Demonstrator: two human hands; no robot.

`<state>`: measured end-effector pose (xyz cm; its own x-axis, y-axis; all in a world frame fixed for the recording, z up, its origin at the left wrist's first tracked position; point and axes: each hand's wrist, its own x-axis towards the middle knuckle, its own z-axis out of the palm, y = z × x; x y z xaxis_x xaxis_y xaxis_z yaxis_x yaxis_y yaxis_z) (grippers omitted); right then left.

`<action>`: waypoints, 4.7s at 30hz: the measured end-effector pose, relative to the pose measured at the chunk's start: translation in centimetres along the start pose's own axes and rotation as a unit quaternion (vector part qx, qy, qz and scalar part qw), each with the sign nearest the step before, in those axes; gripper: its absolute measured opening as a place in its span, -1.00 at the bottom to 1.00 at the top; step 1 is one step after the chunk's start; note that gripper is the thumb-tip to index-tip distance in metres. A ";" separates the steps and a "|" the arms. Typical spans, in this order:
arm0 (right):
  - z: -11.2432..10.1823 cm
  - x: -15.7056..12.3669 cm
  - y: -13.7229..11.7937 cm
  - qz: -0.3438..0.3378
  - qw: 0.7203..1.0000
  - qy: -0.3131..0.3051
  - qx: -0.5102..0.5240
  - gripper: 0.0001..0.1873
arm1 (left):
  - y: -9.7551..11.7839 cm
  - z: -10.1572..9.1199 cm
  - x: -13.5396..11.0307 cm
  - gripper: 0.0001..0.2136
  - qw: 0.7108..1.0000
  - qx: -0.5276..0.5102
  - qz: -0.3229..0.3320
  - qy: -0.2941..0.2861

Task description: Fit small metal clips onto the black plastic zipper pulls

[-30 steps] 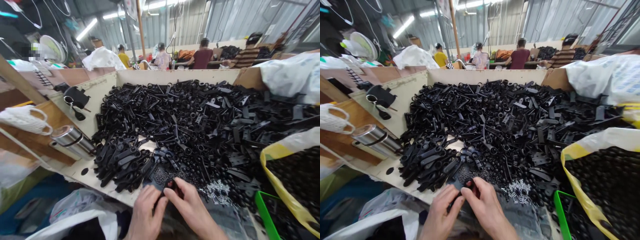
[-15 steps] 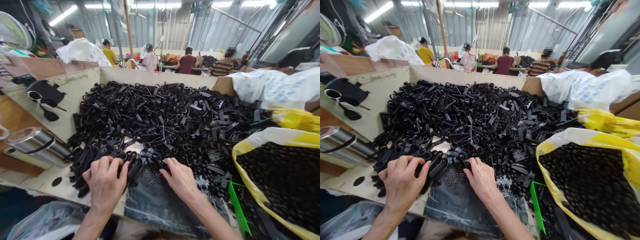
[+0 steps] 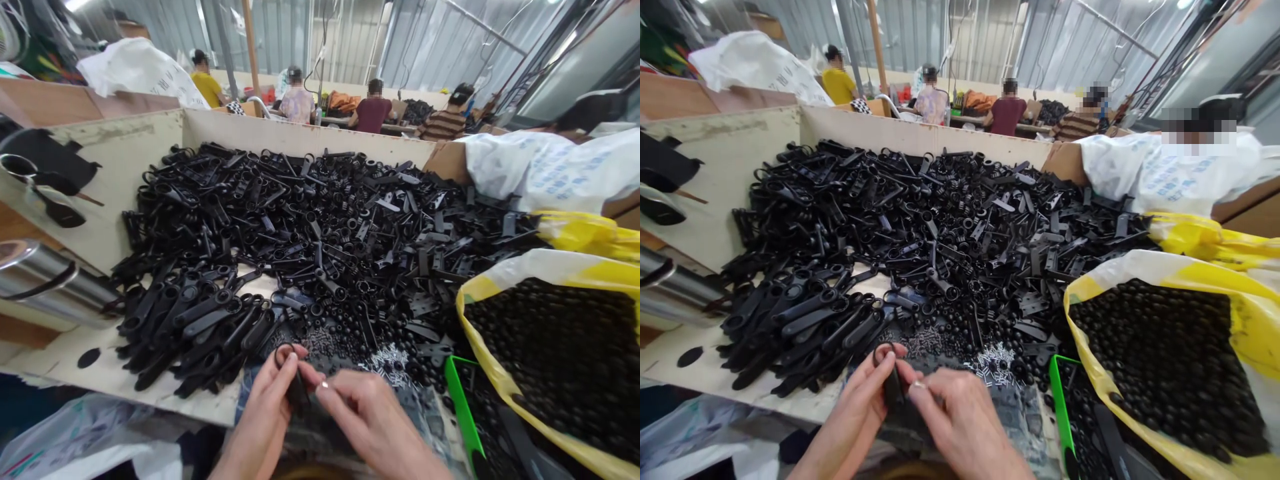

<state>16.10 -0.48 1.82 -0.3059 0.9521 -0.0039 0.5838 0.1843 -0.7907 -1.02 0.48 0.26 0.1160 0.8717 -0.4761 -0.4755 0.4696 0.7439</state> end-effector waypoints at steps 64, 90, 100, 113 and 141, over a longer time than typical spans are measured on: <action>4.8 -4.3 0.9 0.046 0.954 0.263 0.134 -0.81 | -3.6 -0.4 -3.8 -0.61 0.888 0.454 0.060 -0.041; 3.2 -1.4 1.9 0.021 0.979 0.037 0.199 -0.67 | 0.9 -2.5 -2.7 -0.74 0.896 0.418 -0.075 -0.129; 2.1 -1.6 2.0 -0.010 0.987 -0.036 0.153 -0.70 | -0.1 -3.0 -3.5 -0.33 0.909 0.358 -0.160 -0.139; 1.3 -2.5 1.5 -0.008 0.990 -0.074 0.121 -0.69 | -0.1 -3.0 -3.6 -0.32 0.913 0.326 -0.179 -0.171; 0.7 0.9 4.1 -0.059 0.947 0.039 -0.312 -0.81 | -1.8 -2.5 0.1 -0.69 0.568 0.758 0.321 -0.019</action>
<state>17.73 0.96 -1.83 -0.3539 0.9268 0.1259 0.8878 0.3752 -0.2664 -2.33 -0.62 -2.28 0.3751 0.9204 0.1103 0.8631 -0.3901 0.3208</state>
